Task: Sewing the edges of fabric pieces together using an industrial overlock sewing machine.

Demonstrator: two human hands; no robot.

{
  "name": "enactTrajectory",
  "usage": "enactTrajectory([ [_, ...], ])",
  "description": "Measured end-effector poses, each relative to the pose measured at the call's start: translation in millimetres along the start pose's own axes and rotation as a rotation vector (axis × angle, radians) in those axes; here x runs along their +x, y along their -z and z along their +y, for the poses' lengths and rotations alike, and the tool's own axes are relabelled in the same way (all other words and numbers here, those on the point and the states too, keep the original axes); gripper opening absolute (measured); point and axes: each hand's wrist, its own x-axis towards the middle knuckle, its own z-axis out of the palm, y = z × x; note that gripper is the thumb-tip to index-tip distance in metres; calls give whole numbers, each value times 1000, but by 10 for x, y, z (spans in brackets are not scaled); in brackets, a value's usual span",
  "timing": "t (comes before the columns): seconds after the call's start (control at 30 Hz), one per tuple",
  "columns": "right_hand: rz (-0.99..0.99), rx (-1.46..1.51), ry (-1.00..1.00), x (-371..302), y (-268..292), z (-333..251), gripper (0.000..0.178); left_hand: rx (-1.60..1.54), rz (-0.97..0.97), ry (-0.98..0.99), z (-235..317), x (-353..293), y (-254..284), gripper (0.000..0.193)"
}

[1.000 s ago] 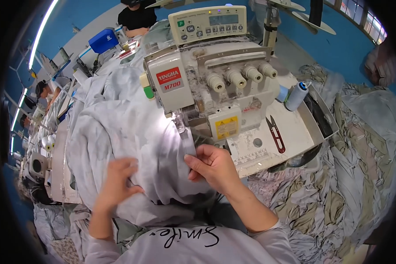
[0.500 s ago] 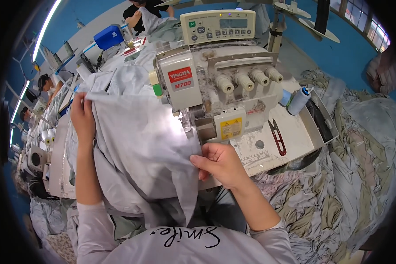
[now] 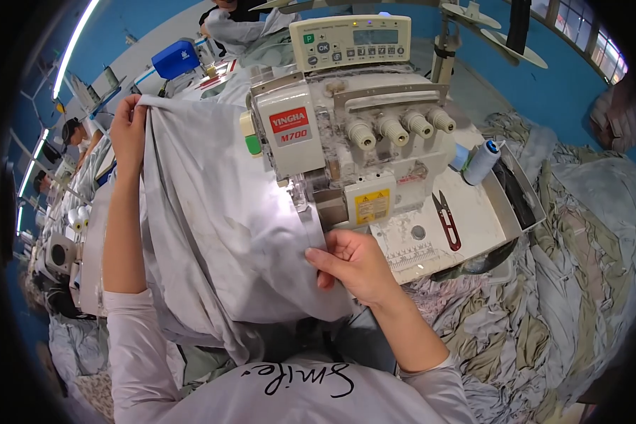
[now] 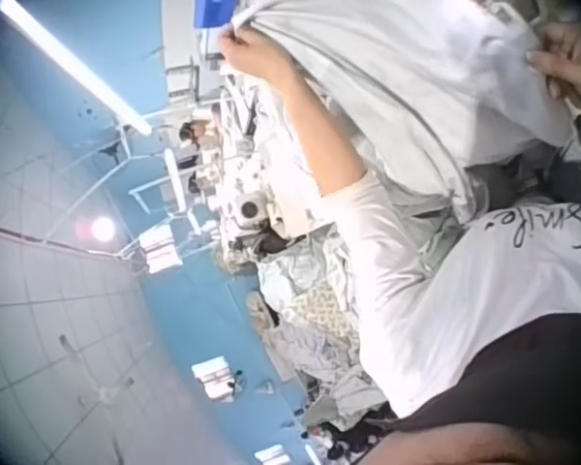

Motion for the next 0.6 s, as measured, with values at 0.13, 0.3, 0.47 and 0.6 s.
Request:
enactTrajectory([
  [0.13, -4, 7, 2, -6, -20, -15, 17, 0, 59, -6, -72, 193, -38, 19],
  [0.3, 4, 15, 2, -8, -17, -18, 16, 54, 89, -43, 49, 410, -67, 23],
  [0.47, 27, 3, -14, -10, -22, -2, 17, 294, 120, -152, -8, 750, 6, 23],
  [0.6, 27, -18, 8, -14, -13, 14, 19, 342, 139, -170, -146, 1132, 120, 26],
])
